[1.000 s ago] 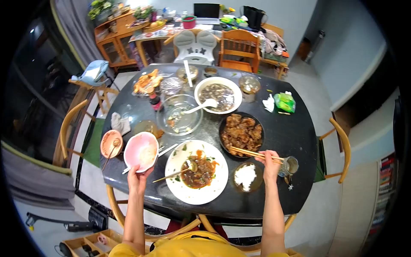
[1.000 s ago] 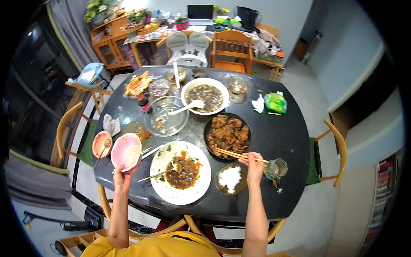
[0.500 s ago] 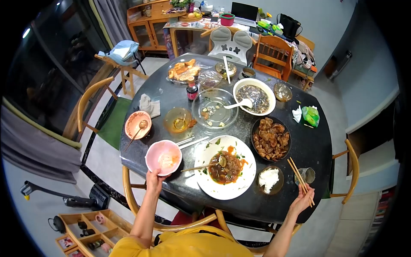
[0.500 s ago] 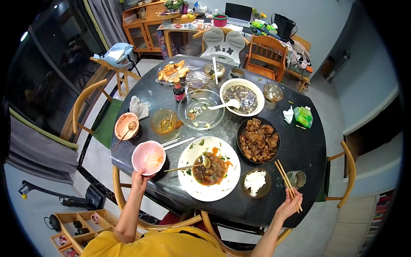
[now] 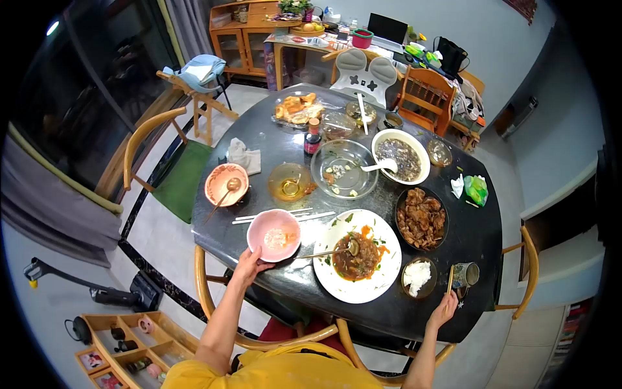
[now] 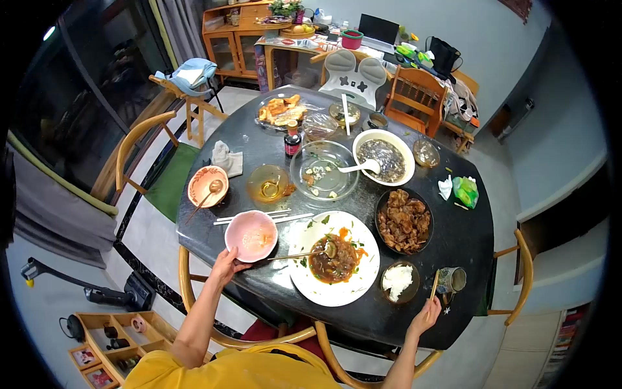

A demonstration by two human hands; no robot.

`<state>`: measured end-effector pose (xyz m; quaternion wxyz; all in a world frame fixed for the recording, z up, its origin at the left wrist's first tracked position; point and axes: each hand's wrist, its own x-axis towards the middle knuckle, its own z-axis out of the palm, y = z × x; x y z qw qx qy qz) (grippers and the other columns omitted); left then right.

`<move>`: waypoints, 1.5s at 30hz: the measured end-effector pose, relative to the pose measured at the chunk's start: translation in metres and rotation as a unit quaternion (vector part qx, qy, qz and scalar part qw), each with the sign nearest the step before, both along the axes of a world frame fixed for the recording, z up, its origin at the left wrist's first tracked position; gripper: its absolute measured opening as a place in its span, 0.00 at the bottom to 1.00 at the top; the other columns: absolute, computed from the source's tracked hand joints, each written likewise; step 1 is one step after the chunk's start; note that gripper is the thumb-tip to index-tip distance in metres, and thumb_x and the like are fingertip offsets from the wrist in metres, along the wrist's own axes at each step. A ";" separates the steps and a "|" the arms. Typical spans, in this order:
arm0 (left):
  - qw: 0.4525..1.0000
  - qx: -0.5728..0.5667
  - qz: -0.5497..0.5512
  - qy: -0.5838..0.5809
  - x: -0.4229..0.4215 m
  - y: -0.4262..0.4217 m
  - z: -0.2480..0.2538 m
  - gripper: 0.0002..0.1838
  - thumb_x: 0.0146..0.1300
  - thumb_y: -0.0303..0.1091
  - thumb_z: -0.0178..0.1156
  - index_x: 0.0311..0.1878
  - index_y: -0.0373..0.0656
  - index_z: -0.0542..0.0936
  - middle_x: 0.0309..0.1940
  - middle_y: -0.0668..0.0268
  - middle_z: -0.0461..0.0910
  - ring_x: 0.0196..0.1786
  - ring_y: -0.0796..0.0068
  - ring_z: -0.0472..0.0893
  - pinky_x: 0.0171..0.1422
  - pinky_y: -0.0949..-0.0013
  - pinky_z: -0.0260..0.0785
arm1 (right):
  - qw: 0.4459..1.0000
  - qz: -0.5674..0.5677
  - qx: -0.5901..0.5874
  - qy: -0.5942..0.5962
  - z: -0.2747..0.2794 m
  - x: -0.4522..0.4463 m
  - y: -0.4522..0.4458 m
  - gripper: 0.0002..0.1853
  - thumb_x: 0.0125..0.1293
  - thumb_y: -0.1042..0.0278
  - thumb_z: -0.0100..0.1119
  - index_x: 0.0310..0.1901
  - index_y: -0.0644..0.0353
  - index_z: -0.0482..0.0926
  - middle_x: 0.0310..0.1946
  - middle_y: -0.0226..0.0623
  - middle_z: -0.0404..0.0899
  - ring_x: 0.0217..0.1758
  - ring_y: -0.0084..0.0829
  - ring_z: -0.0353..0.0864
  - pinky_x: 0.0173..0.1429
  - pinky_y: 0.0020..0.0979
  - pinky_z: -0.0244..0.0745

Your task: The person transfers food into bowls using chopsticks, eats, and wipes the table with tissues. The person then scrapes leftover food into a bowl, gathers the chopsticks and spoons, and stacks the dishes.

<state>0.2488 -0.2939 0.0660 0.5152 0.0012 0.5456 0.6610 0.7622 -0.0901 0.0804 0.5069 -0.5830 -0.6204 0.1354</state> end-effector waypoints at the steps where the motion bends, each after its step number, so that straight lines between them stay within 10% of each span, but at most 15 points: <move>1: 1.000 0.001 0.004 0.000 -0.009 0.001 0.000 0.19 0.66 0.37 0.48 0.56 0.37 0.67 0.42 0.58 0.77 0.41 0.65 0.79 0.43 0.61 0.75 | 0.995 0.022 0.004 -0.094 -0.007 0.003 -0.001 0.09 0.65 0.71 0.49 0.37 0.69 0.76 0.48 0.44 0.70 0.46 0.35 0.73 0.51 0.32 0.70; 5: 0.856 -0.192 0.062 0.476 -0.046 0.024 0.018 0.20 0.60 0.41 0.54 0.49 0.35 0.76 0.29 0.62 0.80 0.33 0.78 0.78 0.38 0.73 0.70 | 0.964 0.116 -0.015 -0.239 -0.030 0.013 -0.003 0.05 0.60 0.79 0.50 0.37 0.65 0.76 0.55 0.51 0.66 0.55 0.47 0.70 0.54 0.34 0.68; 7: 0.841 -0.136 0.065 0.520 -0.058 0.046 0.032 0.20 0.57 0.39 0.56 0.50 0.37 0.76 0.30 0.61 0.80 0.32 0.76 0.78 0.39 0.73 0.69 | 0.959 0.147 -0.048 -0.239 -0.034 0.015 -0.005 0.10 0.58 0.84 0.50 0.40 0.63 0.76 0.58 0.53 0.62 0.59 0.49 0.67 0.55 0.34 0.69; 13: 0.875 -0.091 0.016 0.475 -0.093 0.107 0.001 0.21 0.55 0.40 0.57 0.50 0.39 0.76 0.31 0.60 0.80 0.34 0.74 0.79 0.40 0.72 0.69 | 0.946 0.144 -0.061 -0.285 -0.015 0.004 -0.011 0.20 0.54 0.91 0.41 0.47 0.62 0.74 0.57 0.50 0.66 0.57 0.46 0.69 0.54 0.33 0.69; 18: 0.916 -0.084 -0.029 0.392 -0.113 0.124 -0.013 0.23 0.58 0.35 0.56 0.56 0.36 0.71 0.31 0.67 0.77 0.30 0.82 0.72 0.35 0.78 0.66 | 0.998 -0.019 -0.057 0.013 0.019 -0.059 -0.030 0.07 0.64 0.80 0.45 0.39 0.69 0.75 0.33 0.33 0.75 0.32 0.21 0.73 0.38 0.22 0.70; 27: 0.966 0.026 0.217 0.136 -0.075 0.013 -0.007 0.19 0.61 0.29 0.55 0.55 0.35 0.67 0.35 0.62 0.77 0.34 0.76 0.76 0.38 0.77 0.70 | 0.897 0.279 -0.234 0.250 0.100 -0.290 -0.061 0.07 0.61 0.82 0.47 0.37 0.70 0.75 0.31 0.38 0.76 0.30 0.23 0.75 0.36 0.22 0.71; 32: 0.948 0.067 0.280 0.139 -0.117 0.035 0.001 0.45 0.57 0.35 0.61 0.67 0.42 0.39 0.41 0.56 0.72 0.31 0.71 0.78 0.31 0.75 0.72 | 0.833 0.436 -0.314 0.132 0.080 -0.405 -0.034 0.08 0.61 0.78 0.48 0.38 0.68 0.77 0.27 0.32 0.76 0.28 0.20 0.73 0.37 0.22 0.70; 38: 0.952 0.077 0.251 0.155 -0.163 0.050 -0.036 0.25 0.56 0.24 0.46 0.59 0.38 0.59 0.38 0.54 0.75 0.27 0.66 0.80 0.22 0.71 0.76 | 0.837 0.445 -0.301 0.104 0.047 -0.466 -0.001 0.09 0.59 0.76 0.48 0.39 0.67 0.77 0.28 0.35 0.78 0.29 0.24 0.76 0.36 0.25 0.72; 40: 0.956 0.057 0.243 0.153 -0.163 0.039 -0.033 0.24 0.54 0.24 0.46 0.57 0.37 0.61 0.37 0.55 0.75 0.27 0.66 0.80 0.23 0.71 0.76 | 0.887 0.404 -0.124 -0.187 0.039 -0.456 0.011 0.09 0.58 0.74 0.49 0.37 0.67 0.78 0.22 0.38 0.78 0.27 0.25 0.77 0.35 0.25 0.72; 45: 0.964 0.036 0.191 0.183 -0.156 0.000 -0.005 0.24 0.52 0.23 0.48 0.55 0.36 0.62 0.36 0.57 0.75 0.26 0.67 0.80 0.22 0.71 0.77 | 0.832 0.399 -0.273 -0.272 0.007 -0.417 0.023 0.10 0.60 0.71 0.49 0.38 0.67 0.77 0.23 0.40 0.77 0.28 0.27 0.78 0.36 0.29 0.74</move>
